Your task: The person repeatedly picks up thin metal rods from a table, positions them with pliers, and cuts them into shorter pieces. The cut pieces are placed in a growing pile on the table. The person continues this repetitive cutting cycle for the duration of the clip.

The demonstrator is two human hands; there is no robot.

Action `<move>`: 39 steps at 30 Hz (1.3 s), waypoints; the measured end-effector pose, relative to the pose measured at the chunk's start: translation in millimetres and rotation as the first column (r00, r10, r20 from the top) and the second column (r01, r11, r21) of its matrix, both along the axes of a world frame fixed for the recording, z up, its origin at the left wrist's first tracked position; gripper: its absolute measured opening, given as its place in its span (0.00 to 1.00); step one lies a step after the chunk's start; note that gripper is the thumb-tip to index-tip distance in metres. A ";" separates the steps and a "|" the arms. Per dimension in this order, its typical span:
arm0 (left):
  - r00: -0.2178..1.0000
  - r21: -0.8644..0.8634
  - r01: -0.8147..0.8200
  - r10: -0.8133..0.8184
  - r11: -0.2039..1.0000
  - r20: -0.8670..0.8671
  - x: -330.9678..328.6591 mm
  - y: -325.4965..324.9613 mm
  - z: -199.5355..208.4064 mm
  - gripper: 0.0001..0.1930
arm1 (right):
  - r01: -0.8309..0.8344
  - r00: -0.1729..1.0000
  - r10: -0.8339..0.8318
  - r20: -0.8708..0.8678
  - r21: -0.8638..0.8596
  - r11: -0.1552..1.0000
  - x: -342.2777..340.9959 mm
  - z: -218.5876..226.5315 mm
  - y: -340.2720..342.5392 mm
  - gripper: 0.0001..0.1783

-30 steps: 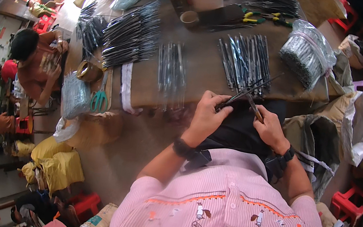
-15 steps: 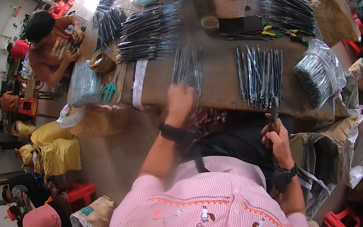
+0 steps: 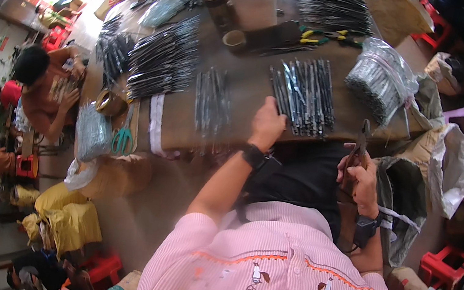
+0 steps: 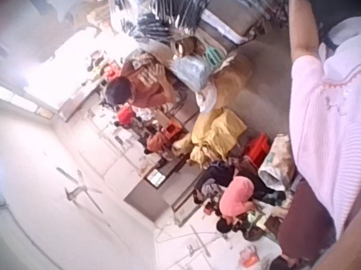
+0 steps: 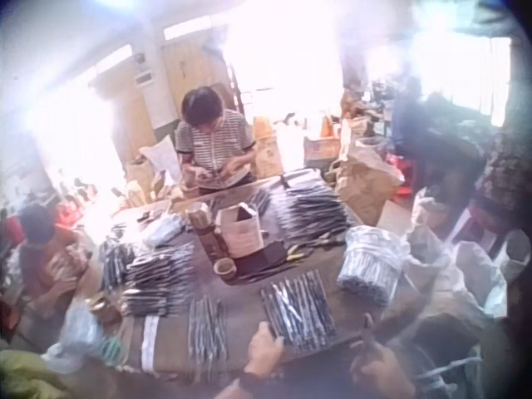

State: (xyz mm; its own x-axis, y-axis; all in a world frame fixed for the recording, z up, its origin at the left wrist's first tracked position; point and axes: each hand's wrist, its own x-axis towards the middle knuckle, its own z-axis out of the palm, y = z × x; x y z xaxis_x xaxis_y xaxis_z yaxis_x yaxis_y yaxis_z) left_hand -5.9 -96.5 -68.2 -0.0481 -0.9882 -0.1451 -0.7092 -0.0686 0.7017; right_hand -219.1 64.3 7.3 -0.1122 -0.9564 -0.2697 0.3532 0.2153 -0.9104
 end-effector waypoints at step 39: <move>0.547 0.515 0.323 0.288 0.794 -0.786 65.5 -8.4 23.8 0.06 | 0.269 0.802 -0.289 0.522 0.116 0.956 -97.9 -55.2 -36.8 0.09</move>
